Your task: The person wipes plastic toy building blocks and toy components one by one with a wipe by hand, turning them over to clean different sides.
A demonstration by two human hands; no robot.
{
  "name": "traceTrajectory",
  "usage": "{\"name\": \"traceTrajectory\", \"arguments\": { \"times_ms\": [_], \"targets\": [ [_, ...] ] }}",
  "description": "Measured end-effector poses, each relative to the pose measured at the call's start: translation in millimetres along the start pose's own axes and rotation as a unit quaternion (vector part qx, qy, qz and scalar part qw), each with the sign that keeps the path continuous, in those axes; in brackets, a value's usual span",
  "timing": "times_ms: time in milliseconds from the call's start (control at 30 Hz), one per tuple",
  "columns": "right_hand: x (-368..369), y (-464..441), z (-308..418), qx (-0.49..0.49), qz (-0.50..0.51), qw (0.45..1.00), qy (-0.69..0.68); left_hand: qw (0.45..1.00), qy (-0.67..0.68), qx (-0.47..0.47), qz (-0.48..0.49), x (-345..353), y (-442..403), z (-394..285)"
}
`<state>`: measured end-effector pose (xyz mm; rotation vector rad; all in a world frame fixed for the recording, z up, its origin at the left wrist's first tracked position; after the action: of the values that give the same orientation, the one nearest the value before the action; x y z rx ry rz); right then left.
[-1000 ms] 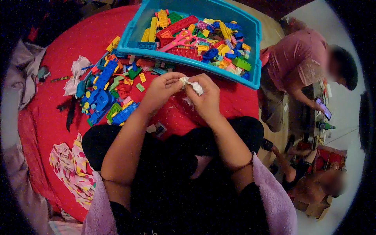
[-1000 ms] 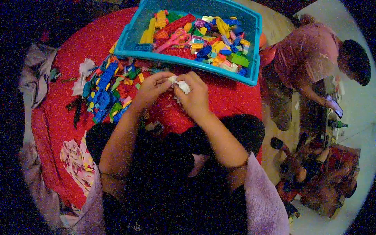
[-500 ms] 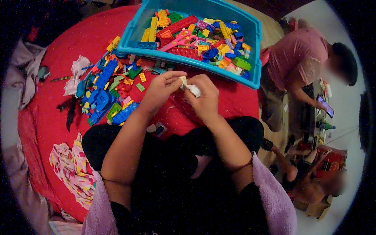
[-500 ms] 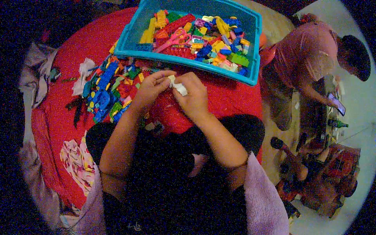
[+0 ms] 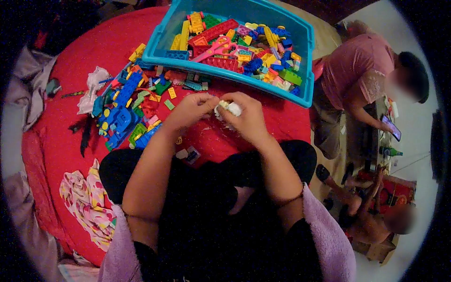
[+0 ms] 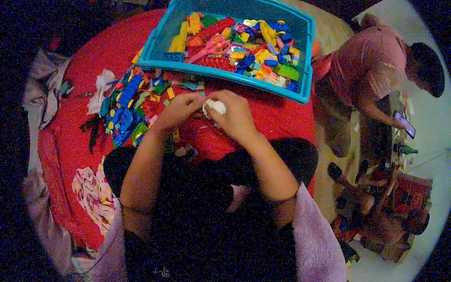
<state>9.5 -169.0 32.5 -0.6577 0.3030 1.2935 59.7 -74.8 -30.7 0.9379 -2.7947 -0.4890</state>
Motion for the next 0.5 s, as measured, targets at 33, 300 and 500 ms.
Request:
{"name": "traceTrajectory", "arguments": {
  "times_ms": [33,300,500],
  "targets": [
    [-4,0,-6,0.037,-0.004,0.999,-0.027,0.997,-0.055,-0.008,-0.053,-16,-4,5],
    [-36,13,-44,0.233,-0.233,0.789,-0.518,0.800,-0.462,0.040,-0.380,-91,6,34],
    [-22,15,-42,0.252,-0.203,0.827,-0.461,0.817,-0.479,-0.062,-0.314,-93,-8,57]
  ]
}}
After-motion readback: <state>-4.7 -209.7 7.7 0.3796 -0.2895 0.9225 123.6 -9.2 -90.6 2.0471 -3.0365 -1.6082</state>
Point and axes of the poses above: each hand's wrist, its own y-axis away from the middle knuckle, its own x-axis out of the palm, z = x × y, the point moved 10 cm from there along -y, towards the middle knuckle, and after that the axes turned 5 degrees about -x, right-handed, at the moved point
